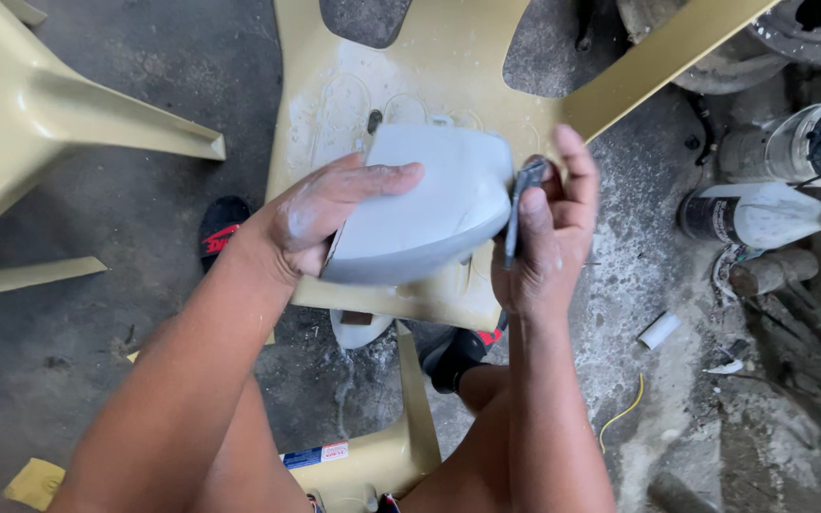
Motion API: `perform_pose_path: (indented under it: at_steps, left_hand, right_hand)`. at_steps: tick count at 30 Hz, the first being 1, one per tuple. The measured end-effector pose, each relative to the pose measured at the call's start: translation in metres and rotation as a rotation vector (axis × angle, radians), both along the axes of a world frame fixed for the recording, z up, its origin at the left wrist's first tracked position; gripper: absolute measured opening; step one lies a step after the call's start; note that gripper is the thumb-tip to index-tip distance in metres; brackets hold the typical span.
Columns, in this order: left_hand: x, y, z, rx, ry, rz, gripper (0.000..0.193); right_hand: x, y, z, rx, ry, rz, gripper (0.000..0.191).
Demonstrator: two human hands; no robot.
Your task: The person sands a grey plastic car mirror housing with a sanding block, rotating the part to work different edges and surfaces. The person holds the part in one hand and uses the sanding block with the other, repeatedly rubbing the surface.
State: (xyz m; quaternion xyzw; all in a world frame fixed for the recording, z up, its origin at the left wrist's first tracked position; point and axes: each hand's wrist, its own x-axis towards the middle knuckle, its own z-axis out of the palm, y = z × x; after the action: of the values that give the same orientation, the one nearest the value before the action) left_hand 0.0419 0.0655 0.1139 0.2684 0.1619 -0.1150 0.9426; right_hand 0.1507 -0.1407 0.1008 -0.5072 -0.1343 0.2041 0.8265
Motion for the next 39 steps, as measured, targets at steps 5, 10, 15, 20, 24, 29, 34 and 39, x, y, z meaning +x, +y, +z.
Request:
perform_pose_path:
  at_steps: [5, 10, 15, 20, 24, 29, 34, 39]
  left_hand:
    - [0.014, -0.006, -0.009, -0.267, 0.027, -0.099, 0.053]
    - [0.02, -0.01, -0.013, -0.203, -0.027, -0.082, 0.059]
    - [0.013, -0.016, -0.012, -0.239, -0.211, -0.05, 0.088]
    - [-0.005, -0.034, 0.0, 0.643, -0.704, -0.084, 0.098]
    - [-0.009, -0.065, 0.007, 1.346, -0.468, -0.033, 0.098]
    - [-0.002, -0.049, 0.009, 1.255, -0.334, 0.076, 0.04]
    - [-0.014, -0.011, 0.018, 1.409, -0.241, 0.089, 0.027]
    - [-0.023, -0.008, 0.024, 1.319, -0.119, -0.011, 0.035]
  right_hand:
    - [-0.002, 0.002, 0.006, -0.14, -0.336, -0.145, 0.036]
    - [-0.002, -0.003, 0.004, -0.291, -0.541, -0.066, 0.04]
    - [0.0, -0.002, -0.007, -0.236, -0.363, -0.127, 0.035]
    - [-0.004, 0.007, -0.022, -0.493, -0.237, -0.267, 0.03]
    - [-0.016, 0.014, -0.031, -0.617, -0.224, -0.411, 0.036]
    - [-0.015, 0.017, -0.025, -0.258, 0.029, -0.201, 0.04]
    - [-0.004, 0.011, -0.017, -0.166, 0.013, -0.183, 0.046]
    - [-0.011, 0.005, -0.022, -0.584, -0.488, -0.052, 0.052]
